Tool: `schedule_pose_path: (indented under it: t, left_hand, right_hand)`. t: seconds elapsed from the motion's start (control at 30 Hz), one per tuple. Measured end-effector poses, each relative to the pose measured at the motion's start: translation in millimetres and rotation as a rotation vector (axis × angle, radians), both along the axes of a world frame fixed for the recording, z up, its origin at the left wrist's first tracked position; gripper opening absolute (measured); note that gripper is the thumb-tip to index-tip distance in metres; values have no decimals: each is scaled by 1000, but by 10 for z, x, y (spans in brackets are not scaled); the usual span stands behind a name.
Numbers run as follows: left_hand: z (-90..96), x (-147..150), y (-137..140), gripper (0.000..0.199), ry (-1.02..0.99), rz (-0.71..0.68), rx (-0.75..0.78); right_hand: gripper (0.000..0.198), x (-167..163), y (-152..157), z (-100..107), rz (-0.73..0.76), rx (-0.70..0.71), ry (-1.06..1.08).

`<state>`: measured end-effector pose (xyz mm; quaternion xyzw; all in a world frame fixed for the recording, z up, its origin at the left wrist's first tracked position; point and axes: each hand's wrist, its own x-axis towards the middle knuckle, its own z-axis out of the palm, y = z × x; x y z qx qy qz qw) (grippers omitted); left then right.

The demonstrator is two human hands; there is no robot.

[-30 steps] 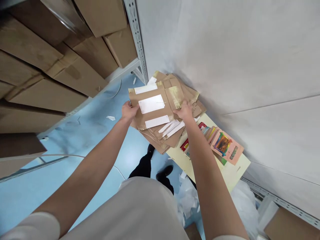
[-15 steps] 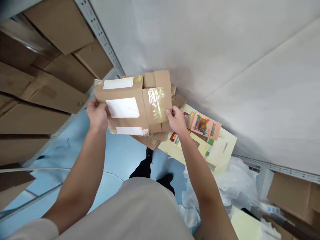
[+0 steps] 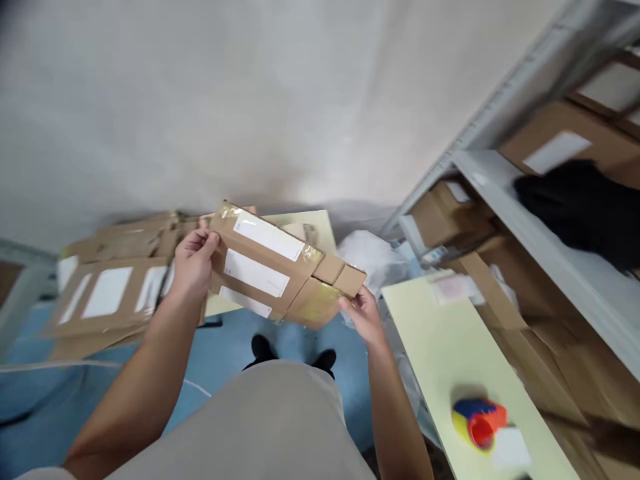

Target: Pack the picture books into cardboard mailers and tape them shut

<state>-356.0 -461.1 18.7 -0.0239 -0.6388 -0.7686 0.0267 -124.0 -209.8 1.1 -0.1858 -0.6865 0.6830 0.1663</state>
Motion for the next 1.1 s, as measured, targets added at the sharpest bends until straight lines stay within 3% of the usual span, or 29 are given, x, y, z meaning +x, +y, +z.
schedule_pose_path:
  t: [0.1,0.2,0.27,0.37,0.43,0.67,0.77,0.87,1.0,1.1]
  left_hand:
    - [30,317,914,35,10,-196,11]
    - [11,664,1700,37,10,-373,14]
    - [-21,906,2147,39,23,-471,-3]
    - [-87,1250,2707,39,90,-636,-30]
    - [-135,1449,3019,38,148,-752,-48]
    - [-253,1975,3759,35,281,-971,-298]
    - [-334,2181,3972,42,353,-1121,-269]
    - [-434,2350,4239,50,343,-1185,-259]
    - [-464,2413,4670,47,268,-1274,-351]
    - [-393,2306,4937,38,366,-1437,-510]
  right_hand:
    - [53,742,612,135,-254,88,58]
    - [59,1412,1062,240,-422,236,-48]
    - [50,1781,1245,317,-466,358,-149]
    - [21,2192,1374,429,-443,580,-354]
    - [15,2381,1400,467,-419,667,-488]
    - [18,2784,1453,301,-579,693,-745]
    - [18,2865,1481,268,-658,682,-840]
    - [17,2891,1514,331,-685,667,-962]
    - [18,2898,1620,448,-698,660,-1124]
    - [19,2911,1746,475,-691,692,-1187]
